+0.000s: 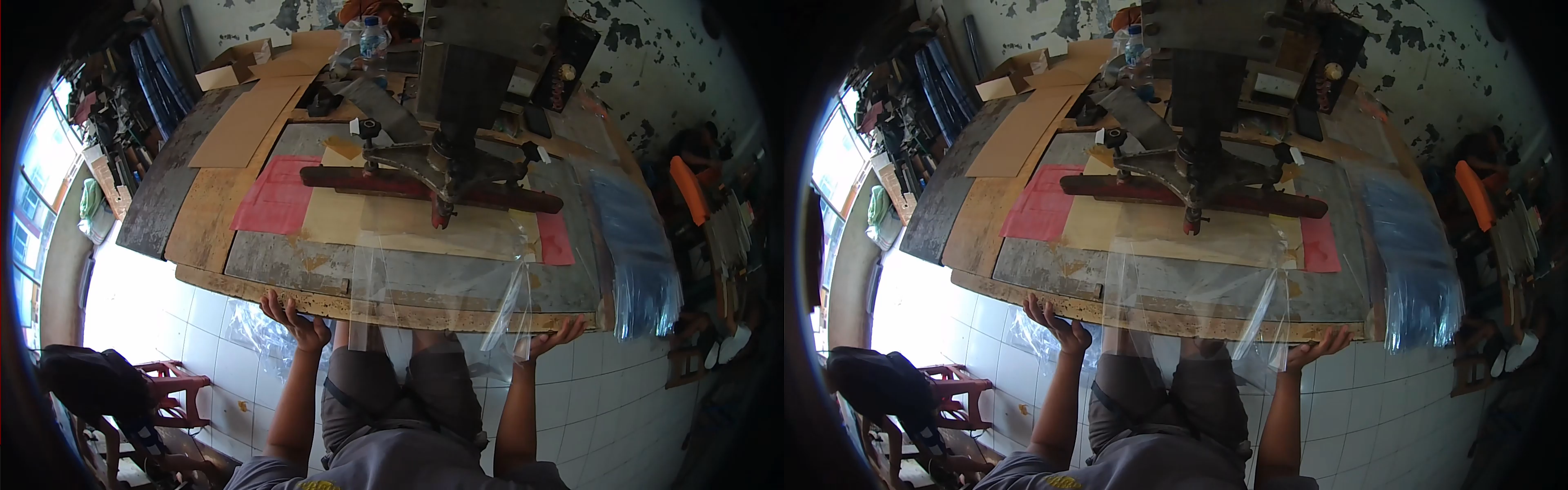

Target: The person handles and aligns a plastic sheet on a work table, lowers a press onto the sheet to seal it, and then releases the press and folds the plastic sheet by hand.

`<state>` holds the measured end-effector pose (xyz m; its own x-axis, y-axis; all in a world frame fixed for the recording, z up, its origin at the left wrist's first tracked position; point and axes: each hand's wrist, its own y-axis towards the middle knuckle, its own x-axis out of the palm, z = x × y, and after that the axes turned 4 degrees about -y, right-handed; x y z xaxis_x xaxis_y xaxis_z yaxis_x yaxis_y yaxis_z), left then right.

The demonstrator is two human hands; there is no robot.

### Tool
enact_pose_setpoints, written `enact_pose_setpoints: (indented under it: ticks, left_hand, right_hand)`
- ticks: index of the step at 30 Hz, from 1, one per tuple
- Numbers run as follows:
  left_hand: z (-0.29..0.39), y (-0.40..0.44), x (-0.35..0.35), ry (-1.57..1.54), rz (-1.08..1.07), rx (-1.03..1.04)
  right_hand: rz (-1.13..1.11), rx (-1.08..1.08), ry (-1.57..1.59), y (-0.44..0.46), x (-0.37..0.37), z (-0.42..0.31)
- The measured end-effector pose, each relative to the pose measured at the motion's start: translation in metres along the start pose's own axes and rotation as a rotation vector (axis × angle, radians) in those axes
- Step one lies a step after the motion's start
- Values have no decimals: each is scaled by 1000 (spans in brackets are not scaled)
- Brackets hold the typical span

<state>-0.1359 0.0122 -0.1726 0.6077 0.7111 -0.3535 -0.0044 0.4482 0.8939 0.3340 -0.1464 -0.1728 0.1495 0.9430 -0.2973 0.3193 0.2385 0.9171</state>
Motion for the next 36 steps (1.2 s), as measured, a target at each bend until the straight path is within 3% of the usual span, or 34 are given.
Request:
enact_pose_setpoints:
  ticks: [36]
  left_hand:
    - [4, 10, 0, 44, -1, 48]
  right_hand:
    - [41, -45, -19, 7, 3, -10]
